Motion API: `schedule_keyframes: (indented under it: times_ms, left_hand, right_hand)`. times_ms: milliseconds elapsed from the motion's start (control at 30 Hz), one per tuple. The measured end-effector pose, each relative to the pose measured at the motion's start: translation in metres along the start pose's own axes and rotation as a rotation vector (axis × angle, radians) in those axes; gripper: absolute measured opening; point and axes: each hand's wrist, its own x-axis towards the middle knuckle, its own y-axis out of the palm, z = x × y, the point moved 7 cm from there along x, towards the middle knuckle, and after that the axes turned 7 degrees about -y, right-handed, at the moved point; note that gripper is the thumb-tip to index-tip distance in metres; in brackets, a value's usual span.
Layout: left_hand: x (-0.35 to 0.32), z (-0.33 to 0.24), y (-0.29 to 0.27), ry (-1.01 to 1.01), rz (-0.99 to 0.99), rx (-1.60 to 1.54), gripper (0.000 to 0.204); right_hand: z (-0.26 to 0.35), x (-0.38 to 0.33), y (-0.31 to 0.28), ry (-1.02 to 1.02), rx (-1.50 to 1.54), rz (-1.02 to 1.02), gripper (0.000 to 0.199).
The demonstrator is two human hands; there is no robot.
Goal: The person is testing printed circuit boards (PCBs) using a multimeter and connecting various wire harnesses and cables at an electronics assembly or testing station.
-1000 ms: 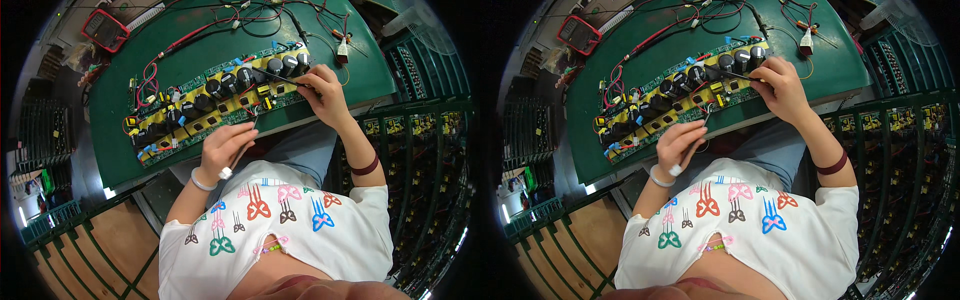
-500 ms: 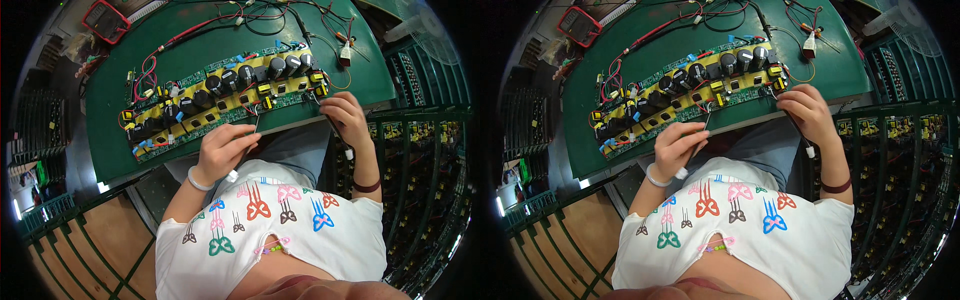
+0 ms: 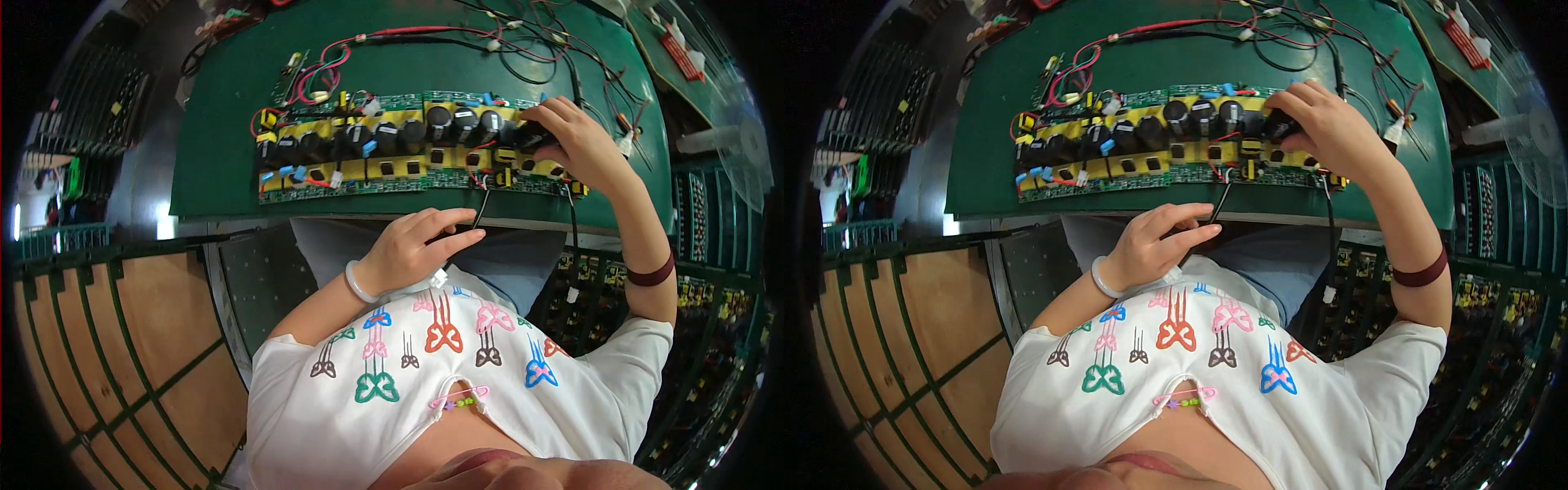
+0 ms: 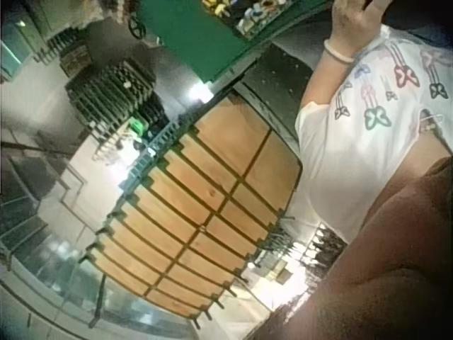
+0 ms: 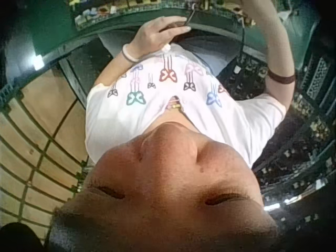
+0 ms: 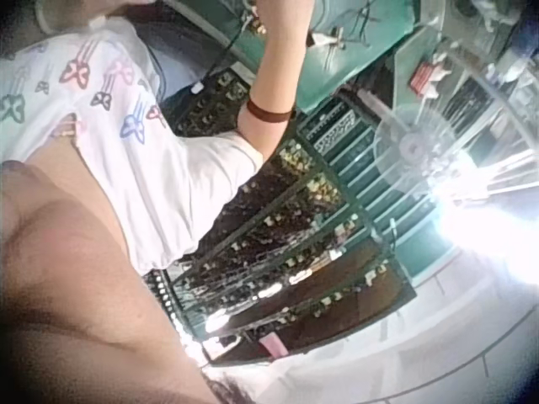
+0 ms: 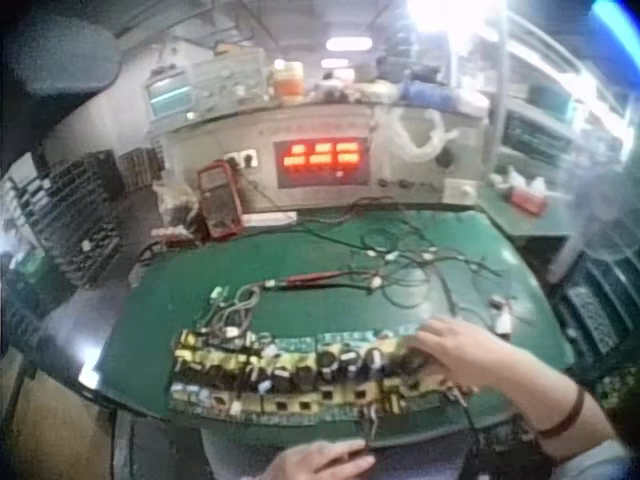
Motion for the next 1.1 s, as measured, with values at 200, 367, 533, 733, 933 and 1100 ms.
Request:
schedule_keyframes:
  times_ms: [200,367,533,733,933,1100]
  left_hand:
    - [-0.045,0.023,-0.032,-0.157,-0.161,0.025,0.034]
    - [-0.059,0.031,-0.043,-0.191,-0.16,0.064,0.036]
    - [-0.057,0.034,-0.057,-0.212,-0.209,0.087,0.035]
    - [-0.033,0.031,-0.066,-0.185,-0.232,0.028,0.027]
    - [0.009,0.017,-0.021,-0.177,0.067,-0.237,0.037]
    - [0.018,-0.005,0.053,-0.38,0.258,-0.912,0.104]
  right_hand:
    - [-0.008,0.011,0.011,-0.003,0.064,0.064,0.04]
    - [-0.008,0.007,0.014,-0.03,0.046,0.001,0.035]
    - [-0.004,-0.009,-0.006,0.032,0.136,-0.137,0.034]
    - [0.013,-0.022,-0.07,0.119,0.084,-0.431,0.032]
    - [0.03,-0.01,-0.108,0.302,0.019,-0.653,0.029]
    - [0.029,-0.001,-0.103,0.451,-0.127,-0.682,0.04]
